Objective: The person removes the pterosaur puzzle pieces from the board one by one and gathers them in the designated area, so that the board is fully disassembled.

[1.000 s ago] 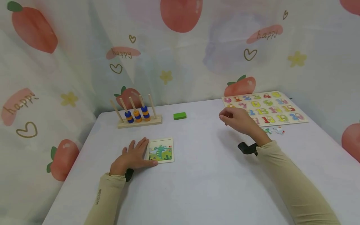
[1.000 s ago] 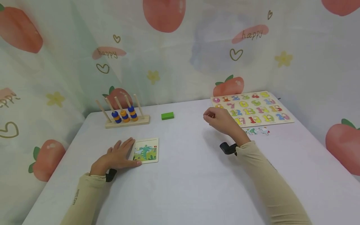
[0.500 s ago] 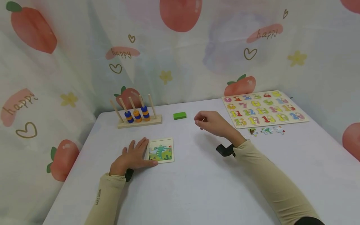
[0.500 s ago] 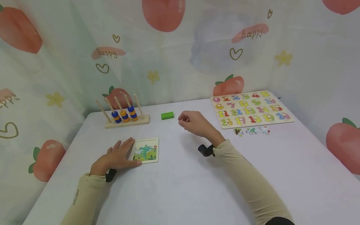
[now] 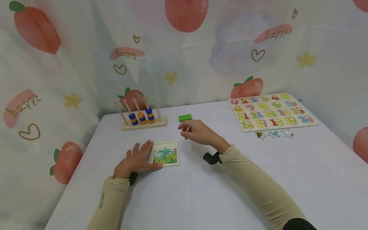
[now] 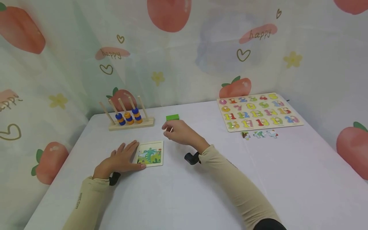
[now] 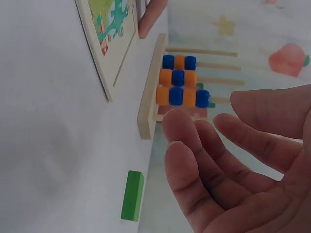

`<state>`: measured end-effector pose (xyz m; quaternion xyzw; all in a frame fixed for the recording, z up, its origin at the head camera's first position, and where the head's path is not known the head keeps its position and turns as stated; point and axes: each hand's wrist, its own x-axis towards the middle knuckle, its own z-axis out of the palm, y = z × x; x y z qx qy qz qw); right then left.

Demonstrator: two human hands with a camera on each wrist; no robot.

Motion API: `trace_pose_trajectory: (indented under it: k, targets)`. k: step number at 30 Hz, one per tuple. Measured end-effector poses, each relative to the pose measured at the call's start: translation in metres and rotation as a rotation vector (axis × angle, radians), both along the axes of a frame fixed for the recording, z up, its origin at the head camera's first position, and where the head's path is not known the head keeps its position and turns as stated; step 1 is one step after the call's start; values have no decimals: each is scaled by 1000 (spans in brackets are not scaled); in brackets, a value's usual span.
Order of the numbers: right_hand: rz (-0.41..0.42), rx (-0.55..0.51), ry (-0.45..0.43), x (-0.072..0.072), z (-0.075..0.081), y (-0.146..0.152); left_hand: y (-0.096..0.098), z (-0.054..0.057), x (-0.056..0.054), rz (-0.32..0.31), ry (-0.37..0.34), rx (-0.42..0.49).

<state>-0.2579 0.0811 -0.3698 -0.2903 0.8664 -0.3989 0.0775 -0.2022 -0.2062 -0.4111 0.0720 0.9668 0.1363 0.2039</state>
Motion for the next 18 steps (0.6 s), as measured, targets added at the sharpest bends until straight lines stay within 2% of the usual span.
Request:
trace_pose_trajectory:
  k: [12, 18]
  targets:
    - [115, -29, -61, 2, -11, -34, 0, 0, 0, 2, -2, -14]
    - [159, -7, -88, 4, -15, -52, -1, 0, -2, -9, -8, -19]
